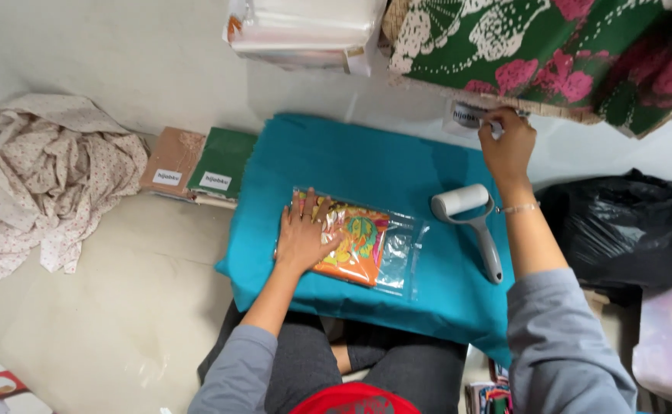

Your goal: The person is cleaning fabric with a lint roller, folding it neatly, and placing it into clear plastic packaging bags.

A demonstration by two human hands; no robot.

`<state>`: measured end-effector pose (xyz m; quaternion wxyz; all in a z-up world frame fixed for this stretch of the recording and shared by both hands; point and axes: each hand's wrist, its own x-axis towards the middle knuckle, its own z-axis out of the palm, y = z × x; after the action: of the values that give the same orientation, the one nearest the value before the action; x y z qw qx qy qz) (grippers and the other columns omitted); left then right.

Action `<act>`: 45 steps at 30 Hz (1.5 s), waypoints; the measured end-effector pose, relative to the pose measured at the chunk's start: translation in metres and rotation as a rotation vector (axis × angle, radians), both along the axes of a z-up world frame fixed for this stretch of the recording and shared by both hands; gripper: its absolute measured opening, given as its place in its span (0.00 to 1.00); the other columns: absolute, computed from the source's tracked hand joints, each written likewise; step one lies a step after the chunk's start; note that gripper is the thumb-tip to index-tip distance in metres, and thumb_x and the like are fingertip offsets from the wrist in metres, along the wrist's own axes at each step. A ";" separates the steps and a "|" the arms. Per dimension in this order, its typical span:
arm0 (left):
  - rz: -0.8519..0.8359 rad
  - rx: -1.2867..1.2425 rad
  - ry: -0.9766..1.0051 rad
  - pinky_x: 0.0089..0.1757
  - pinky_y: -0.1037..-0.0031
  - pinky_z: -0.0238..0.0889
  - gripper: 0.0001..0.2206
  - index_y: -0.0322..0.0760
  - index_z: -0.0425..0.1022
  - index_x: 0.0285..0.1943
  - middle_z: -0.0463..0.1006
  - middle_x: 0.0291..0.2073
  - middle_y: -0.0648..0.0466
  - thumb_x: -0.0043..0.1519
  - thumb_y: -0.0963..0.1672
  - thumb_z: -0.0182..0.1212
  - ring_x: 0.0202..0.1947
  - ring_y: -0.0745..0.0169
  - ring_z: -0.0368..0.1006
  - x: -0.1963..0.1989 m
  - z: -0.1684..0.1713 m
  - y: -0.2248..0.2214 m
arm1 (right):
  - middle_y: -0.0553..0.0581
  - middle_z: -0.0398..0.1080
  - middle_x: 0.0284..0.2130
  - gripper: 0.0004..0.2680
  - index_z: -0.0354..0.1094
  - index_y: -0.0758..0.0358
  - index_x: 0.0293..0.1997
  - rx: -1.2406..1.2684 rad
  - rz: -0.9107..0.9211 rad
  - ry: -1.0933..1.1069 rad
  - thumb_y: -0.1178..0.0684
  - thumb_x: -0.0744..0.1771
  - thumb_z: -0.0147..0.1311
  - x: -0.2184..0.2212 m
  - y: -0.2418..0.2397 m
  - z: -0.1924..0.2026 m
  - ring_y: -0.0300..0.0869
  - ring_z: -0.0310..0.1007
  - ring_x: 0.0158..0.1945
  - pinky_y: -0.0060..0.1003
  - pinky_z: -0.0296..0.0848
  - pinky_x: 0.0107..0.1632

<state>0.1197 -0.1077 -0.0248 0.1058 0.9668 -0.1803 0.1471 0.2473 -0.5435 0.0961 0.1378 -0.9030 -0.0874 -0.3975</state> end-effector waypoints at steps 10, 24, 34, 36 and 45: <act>-0.072 -0.116 -0.023 0.61 0.37 0.46 0.25 0.40 0.73 0.66 0.73 0.62 0.40 0.60 0.51 0.54 0.64 0.34 0.63 -0.033 0.026 -0.089 | 0.58 0.77 0.36 0.14 0.75 0.50 0.55 0.434 -0.061 0.249 0.52 0.63 0.63 -0.212 0.041 -0.037 0.55 0.76 0.40 0.44 0.70 0.42; -0.174 -0.412 0.207 0.27 0.63 0.72 0.08 0.46 0.73 0.37 0.74 0.29 0.60 0.58 0.49 0.65 0.30 0.52 0.78 -0.102 -0.049 -0.177 | 0.59 0.79 0.36 0.07 0.80 0.63 0.42 1.096 -0.011 0.633 0.66 0.64 0.62 -0.279 0.070 -0.082 0.36 0.75 0.32 0.34 0.79 0.35; -0.164 -0.424 -0.250 0.28 0.71 0.70 0.06 0.45 0.73 0.42 0.71 0.29 0.58 0.64 0.48 0.57 0.28 0.58 0.76 -0.127 0.035 -0.157 | 0.53 0.75 0.36 0.09 0.79 0.67 0.47 1.311 0.135 0.772 0.64 0.64 0.61 -0.262 0.131 -0.099 0.33 0.75 0.32 0.28 0.80 0.38; -0.173 -0.341 -0.372 0.28 0.76 0.68 0.05 0.47 0.73 0.38 0.71 0.28 0.60 0.63 0.48 0.57 0.29 0.62 0.74 -0.127 0.027 -0.157 | 0.58 0.77 0.37 0.11 0.76 0.70 0.52 1.526 0.179 0.793 0.62 0.65 0.61 -0.254 0.138 -0.115 0.36 0.74 0.34 0.35 0.81 0.38; -0.197 -0.289 -0.437 0.23 0.80 0.65 0.02 0.48 0.73 0.35 0.69 0.25 0.61 0.57 0.44 0.55 0.27 0.66 0.71 -0.144 0.036 -0.150 | 0.54 0.76 0.27 0.13 0.74 0.66 0.59 1.543 0.364 0.901 0.58 0.68 0.57 -0.245 0.168 -0.093 0.28 0.71 0.27 0.22 0.72 0.32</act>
<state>-0.0242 -0.2572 0.0112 0.2151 0.8646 -0.2693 0.3655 0.0019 -0.3752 0.0031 0.7852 -0.6024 0.1237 0.0725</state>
